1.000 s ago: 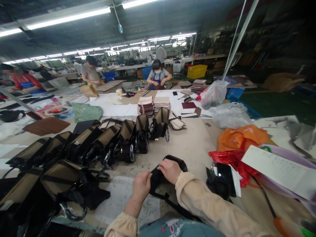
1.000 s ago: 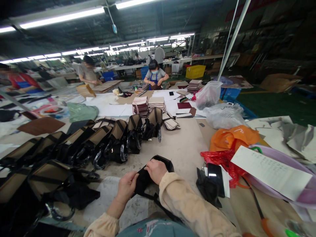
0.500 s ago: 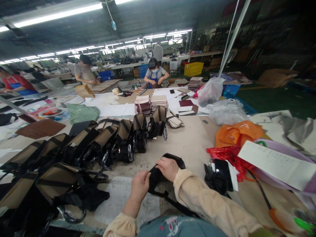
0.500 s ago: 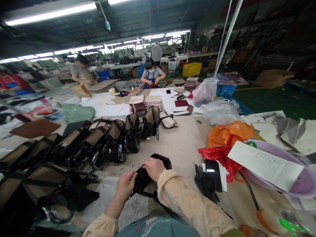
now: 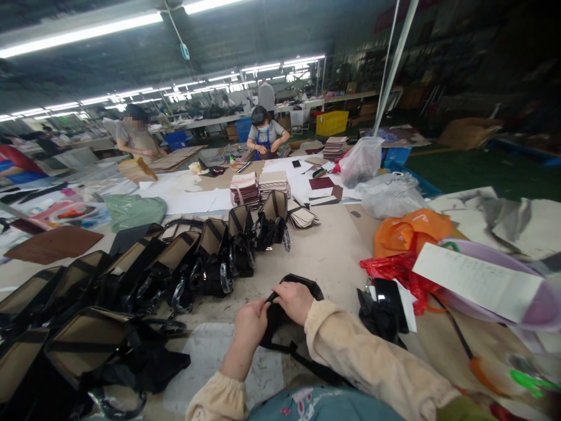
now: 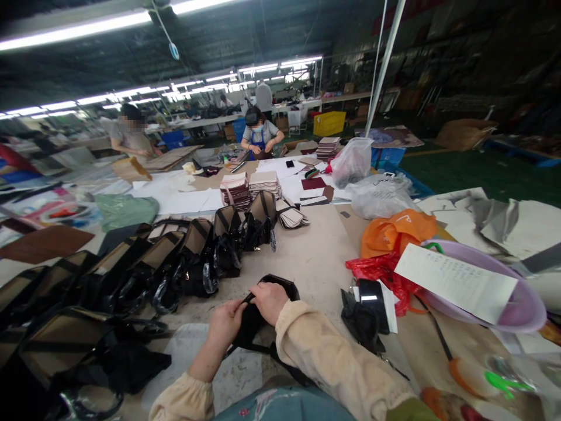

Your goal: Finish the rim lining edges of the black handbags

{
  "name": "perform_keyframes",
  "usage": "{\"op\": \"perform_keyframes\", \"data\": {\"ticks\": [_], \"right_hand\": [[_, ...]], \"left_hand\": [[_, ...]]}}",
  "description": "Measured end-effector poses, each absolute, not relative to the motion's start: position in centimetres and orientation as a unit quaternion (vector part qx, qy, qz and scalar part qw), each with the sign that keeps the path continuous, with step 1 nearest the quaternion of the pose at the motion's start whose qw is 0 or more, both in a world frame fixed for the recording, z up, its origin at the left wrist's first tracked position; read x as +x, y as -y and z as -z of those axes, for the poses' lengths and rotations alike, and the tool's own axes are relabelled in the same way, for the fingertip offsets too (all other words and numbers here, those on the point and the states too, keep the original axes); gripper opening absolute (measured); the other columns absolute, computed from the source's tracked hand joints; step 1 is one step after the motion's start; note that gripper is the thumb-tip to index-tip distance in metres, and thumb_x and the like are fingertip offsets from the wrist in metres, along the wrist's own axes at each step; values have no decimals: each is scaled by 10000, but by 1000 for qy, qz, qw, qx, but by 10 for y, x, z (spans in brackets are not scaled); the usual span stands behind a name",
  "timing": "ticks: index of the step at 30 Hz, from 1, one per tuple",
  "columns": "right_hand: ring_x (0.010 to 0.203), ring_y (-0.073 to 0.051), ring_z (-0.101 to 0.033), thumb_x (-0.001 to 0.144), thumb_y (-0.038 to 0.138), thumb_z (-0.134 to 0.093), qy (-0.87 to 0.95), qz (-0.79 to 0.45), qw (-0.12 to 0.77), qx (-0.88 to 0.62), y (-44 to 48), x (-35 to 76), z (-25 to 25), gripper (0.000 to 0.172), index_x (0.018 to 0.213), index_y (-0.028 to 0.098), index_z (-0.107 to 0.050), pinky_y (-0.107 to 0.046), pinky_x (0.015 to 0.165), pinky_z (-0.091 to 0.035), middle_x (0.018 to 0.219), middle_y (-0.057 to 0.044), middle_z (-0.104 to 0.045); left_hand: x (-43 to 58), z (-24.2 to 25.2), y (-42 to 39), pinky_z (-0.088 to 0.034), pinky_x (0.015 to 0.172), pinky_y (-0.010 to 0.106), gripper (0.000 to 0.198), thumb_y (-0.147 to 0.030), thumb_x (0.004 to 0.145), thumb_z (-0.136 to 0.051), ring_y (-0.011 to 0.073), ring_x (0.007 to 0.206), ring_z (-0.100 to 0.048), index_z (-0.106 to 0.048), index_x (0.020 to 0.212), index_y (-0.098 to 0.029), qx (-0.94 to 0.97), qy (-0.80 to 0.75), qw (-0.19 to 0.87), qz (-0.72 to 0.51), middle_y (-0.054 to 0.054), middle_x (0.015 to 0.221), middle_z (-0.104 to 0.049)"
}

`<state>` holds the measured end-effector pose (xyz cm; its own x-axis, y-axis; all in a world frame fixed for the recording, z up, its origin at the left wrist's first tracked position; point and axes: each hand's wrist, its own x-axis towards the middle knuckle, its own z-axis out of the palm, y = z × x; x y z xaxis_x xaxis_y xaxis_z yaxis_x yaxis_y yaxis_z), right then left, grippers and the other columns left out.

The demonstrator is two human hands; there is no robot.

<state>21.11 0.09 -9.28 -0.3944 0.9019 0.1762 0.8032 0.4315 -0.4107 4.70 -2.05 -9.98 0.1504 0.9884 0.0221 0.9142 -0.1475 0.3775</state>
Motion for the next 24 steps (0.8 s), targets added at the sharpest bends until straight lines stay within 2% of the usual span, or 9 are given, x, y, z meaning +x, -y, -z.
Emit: {"op": "perform_keyframes", "data": {"ticks": [5,10,16,24], "right_hand": [[809,-195,-598,837,234,-553,808,-134,184,-543,-2,216,91,216,1041,164,-556,-281,692,-429,868,-68,-645],[875,-181,-590,842,232,-550,814,-141,189,-532,-5,218,89,276,1116,206,-562,-265,756,-424,924,-62,-645],[844,-171,-591,858,279,-529,817,-144,195,-523,-9,220,91,196,1014,239,-639,-255,728,-421,875,-37,-653],[809,-159,-594,858,294,-529,818,-145,194,-521,-12,220,92,186,960,231,-671,-243,706,-413,853,-32,-664]], "left_hand": [[44,101,19,-384,644,236,237,-273,868,-464,159,735,-623,-690,860,-203,731,-651,156,-135,41,785,-700],[45,100,19,-384,644,240,237,-272,863,-466,164,741,-625,-693,879,-204,725,-655,164,-137,40,808,-706],[45,101,21,-389,652,244,256,-290,865,-453,165,735,-618,-690,876,-194,728,-650,164,-145,49,811,-702],[45,102,20,-402,668,252,248,-292,863,-457,177,768,-627,-692,873,-214,728,-650,160,-150,42,819,-705]]}}
